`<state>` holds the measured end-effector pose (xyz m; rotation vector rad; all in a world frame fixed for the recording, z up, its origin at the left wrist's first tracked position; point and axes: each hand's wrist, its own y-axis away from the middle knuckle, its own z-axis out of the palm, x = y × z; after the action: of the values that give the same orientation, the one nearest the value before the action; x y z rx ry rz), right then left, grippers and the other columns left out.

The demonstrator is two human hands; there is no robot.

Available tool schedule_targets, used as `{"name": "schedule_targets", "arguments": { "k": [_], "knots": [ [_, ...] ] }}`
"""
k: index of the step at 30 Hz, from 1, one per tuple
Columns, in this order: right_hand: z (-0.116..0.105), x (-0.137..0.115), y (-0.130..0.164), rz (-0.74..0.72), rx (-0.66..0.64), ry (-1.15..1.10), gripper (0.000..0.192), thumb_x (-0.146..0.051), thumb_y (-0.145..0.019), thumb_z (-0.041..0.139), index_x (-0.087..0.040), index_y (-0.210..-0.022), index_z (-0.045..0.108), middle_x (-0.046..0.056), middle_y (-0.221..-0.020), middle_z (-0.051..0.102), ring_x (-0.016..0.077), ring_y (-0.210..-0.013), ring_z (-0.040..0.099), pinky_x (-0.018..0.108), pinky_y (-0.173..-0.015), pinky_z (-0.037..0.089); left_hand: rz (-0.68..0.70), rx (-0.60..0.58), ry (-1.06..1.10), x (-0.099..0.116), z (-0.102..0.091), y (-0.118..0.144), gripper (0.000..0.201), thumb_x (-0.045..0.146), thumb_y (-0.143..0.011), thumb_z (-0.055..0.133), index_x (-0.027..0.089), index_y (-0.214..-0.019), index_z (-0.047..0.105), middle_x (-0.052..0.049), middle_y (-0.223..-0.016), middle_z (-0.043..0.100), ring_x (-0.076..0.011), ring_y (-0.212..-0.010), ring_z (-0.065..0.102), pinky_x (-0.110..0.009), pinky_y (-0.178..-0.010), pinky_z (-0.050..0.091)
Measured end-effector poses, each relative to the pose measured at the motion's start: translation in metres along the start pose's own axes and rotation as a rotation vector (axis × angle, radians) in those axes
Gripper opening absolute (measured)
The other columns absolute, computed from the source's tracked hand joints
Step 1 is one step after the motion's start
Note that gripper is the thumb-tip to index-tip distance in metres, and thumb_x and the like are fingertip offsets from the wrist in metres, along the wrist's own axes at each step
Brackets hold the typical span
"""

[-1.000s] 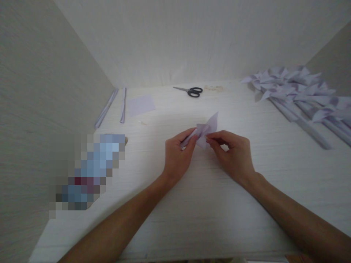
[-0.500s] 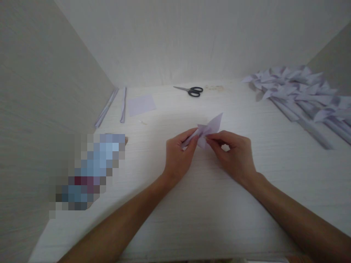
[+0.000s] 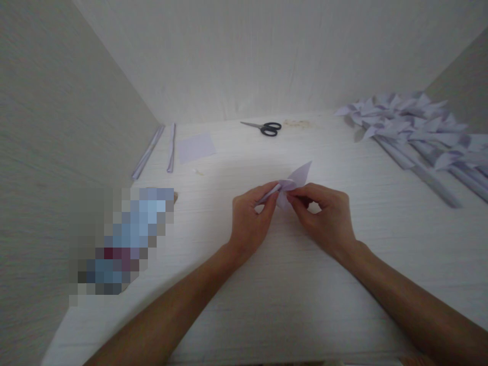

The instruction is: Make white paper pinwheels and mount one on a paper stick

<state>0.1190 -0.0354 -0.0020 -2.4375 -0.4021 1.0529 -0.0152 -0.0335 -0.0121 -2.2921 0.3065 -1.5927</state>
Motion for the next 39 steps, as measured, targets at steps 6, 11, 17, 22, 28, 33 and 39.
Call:
{"name": "schedule_targets", "arguments": {
  "k": [6, 11, 17, 22, 28, 33, 39],
  "knots": [
    [-0.0006, -0.0001, -0.0003, 0.005, 0.002, 0.008, 0.011, -0.012, -0.068, 0.054, -0.017, -0.066, 0.063, 0.000, -0.057, 0.061, 0.0106, -0.048, 0.053, 0.022, -0.048, 0.042, -0.021, 0.008, 0.002, 0.0003, 0.0001, -0.0002, 0.022, 0.023, -0.074, 0.052, 0.021, -0.092, 0.064, -0.002, -0.091, 0.067, -0.0152, -0.083, 0.062, -0.029, -0.078, 0.049],
    [-0.0012, 0.0011, -0.0005, 0.002, 0.002, 0.035, 0.010, -0.011, -0.068, 0.054, -0.016, -0.067, 0.063, 0.000, -0.057, 0.062, 0.0102, -0.048, 0.054, 0.021, -0.048, 0.042, -0.070, -0.050, 0.100, 0.0002, -0.0006, 0.0001, 0.029, 0.015, -0.068, 0.054, 0.018, -0.096, 0.062, -0.003, -0.093, 0.067, -0.0148, -0.083, 0.061, -0.026, -0.072, 0.051],
    [-0.0016, 0.0031, -0.0006, 0.033, 0.013, 0.015, 0.009, -0.011, -0.068, 0.055, -0.015, -0.068, 0.063, 0.001, -0.060, 0.063, 0.0106, -0.049, 0.055, 0.021, -0.049, 0.043, -0.029, -0.107, 0.151, -0.0064, -0.0008, 0.0000, 0.044, 0.002, -0.065, 0.046, 0.019, -0.104, 0.058, -0.002, -0.103, 0.063, -0.0140, -0.094, 0.058, -0.027, -0.081, 0.048],
    [-0.0014, 0.0006, -0.0009, 0.034, 0.006, 0.010, 0.008, -0.013, -0.068, 0.055, -0.015, -0.068, 0.063, 0.001, -0.058, 0.062, 0.0105, -0.048, 0.054, 0.022, -0.048, 0.043, -0.020, -0.073, 0.068, -0.0072, -0.0018, -0.0004, 0.038, 0.006, -0.070, 0.046, 0.023, -0.101, 0.060, 0.000, -0.101, 0.064, -0.0138, -0.088, 0.060, -0.028, -0.078, 0.050],
    [-0.0005, -0.0036, 0.0007, 0.009, -0.006, -0.004, 0.008, -0.012, -0.068, 0.055, -0.016, -0.068, 0.063, 0.001, -0.058, 0.062, 0.0104, -0.048, 0.054, 0.022, -0.049, 0.043, 0.016, 0.029, 0.013, -0.0050, -0.0021, 0.0005, 0.034, 0.005, -0.069, 0.049, 0.024, -0.093, 0.064, 0.002, -0.091, 0.067, -0.0136, -0.082, 0.062, -0.027, -0.076, 0.050],
    [-0.0010, -0.0036, 0.0006, -0.020, -0.030, 0.036, 0.009, -0.014, -0.070, 0.054, -0.017, -0.068, 0.063, 0.001, -0.059, 0.063, 0.0115, -0.049, 0.055, 0.022, -0.049, 0.042, -0.005, 0.055, -0.006, -0.0042, -0.0008, 0.0000, 0.028, 0.009, -0.069, 0.052, 0.023, -0.089, 0.066, 0.001, -0.086, 0.068, -0.0144, -0.077, 0.063, -0.028, -0.072, 0.051],
    [-0.0011, -0.0012, 0.0002, -0.057, -0.110, 0.091, 0.014, -0.012, -0.074, 0.049, -0.015, -0.073, 0.063, 0.002, -0.062, 0.064, 0.0119, -0.052, 0.056, 0.022, -0.050, 0.042, -0.016, 0.055, 0.007, -0.0042, -0.0001, -0.0009, 0.027, 0.010, -0.069, 0.053, 0.022, -0.089, 0.066, 0.001, -0.086, 0.069, -0.0132, -0.076, 0.063, -0.026, -0.072, 0.051]
  ]
}}
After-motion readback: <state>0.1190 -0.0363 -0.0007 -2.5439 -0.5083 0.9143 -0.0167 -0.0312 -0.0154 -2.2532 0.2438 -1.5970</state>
